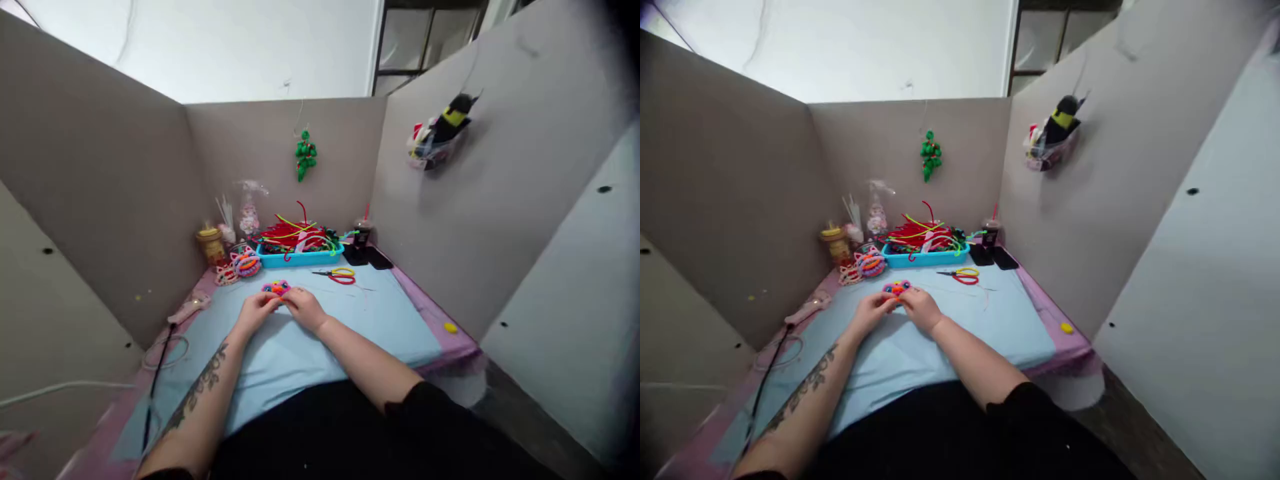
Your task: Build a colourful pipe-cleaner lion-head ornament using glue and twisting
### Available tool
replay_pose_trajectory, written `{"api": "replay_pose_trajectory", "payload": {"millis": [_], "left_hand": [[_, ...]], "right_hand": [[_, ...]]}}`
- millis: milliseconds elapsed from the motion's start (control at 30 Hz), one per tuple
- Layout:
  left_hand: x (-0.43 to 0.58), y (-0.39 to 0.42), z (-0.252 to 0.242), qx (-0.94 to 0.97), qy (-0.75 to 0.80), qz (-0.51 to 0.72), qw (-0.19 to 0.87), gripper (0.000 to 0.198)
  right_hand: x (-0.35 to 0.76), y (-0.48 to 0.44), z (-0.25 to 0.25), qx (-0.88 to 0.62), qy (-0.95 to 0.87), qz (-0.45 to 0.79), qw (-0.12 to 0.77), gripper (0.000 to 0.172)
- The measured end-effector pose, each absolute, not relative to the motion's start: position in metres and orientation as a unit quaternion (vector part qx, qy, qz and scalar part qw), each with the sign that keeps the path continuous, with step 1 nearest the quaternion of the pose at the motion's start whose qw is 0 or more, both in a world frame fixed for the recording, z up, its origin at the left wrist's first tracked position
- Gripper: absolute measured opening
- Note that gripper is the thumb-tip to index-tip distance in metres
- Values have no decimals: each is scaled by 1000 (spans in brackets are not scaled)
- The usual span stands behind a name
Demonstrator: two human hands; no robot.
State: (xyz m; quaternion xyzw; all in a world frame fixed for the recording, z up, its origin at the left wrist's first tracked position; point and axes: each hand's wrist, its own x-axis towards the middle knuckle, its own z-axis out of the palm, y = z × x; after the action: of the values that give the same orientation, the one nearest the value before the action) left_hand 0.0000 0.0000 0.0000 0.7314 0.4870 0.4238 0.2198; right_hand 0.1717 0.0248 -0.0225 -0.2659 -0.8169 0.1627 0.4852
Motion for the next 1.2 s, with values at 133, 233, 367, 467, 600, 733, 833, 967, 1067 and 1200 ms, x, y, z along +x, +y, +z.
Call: {"api": "replay_pose_trajectory", "payload": {"millis": [133, 233, 367, 467, 600, 733, 833, 967, 1067, 1200], "left_hand": [[0, 2, -7, 762, 413, 483, 125, 21], [0, 3, -10, 791, 367, 487, 50, 15], [1, 2, -10, 806, 351, 477, 7, 13], [1, 1, -10, 808, 351, 472, -9, 12], [-1, 2, -12, 811, 346, 471, -24, 13], [-2, 3, -13, 812, 344, 470, -41, 15], [-1, 1, -11, 808, 345, 474, -57, 14], [0, -1, -9, 810, 346, 469, -65, 13], [0, -2, -8, 811, 339, 472, -64, 13], [-1, -2, -8, 812, 333, 476, -63, 14]], "right_hand": [[172, 25, -24, -329, -750, 330, 469, 19], [173, 24, -21, -320, -685, 496, 427, 30], [173, 22, -17, -288, -631, 589, 415, 35], [173, 22, -17, -279, -604, 623, 411, 34], [173, 24, -19, -270, -575, 665, 393, 34], [173, 26, -19, -278, -542, 693, 385, 34], [175, 27, -19, -286, -534, 703, 373, 29], [177, 27, -18, -295, -521, 729, 331, 22], [178, 27, -18, -294, -506, 759, 286, 26], [179, 31, -21, -306, -467, 793, 244, 42]]}}
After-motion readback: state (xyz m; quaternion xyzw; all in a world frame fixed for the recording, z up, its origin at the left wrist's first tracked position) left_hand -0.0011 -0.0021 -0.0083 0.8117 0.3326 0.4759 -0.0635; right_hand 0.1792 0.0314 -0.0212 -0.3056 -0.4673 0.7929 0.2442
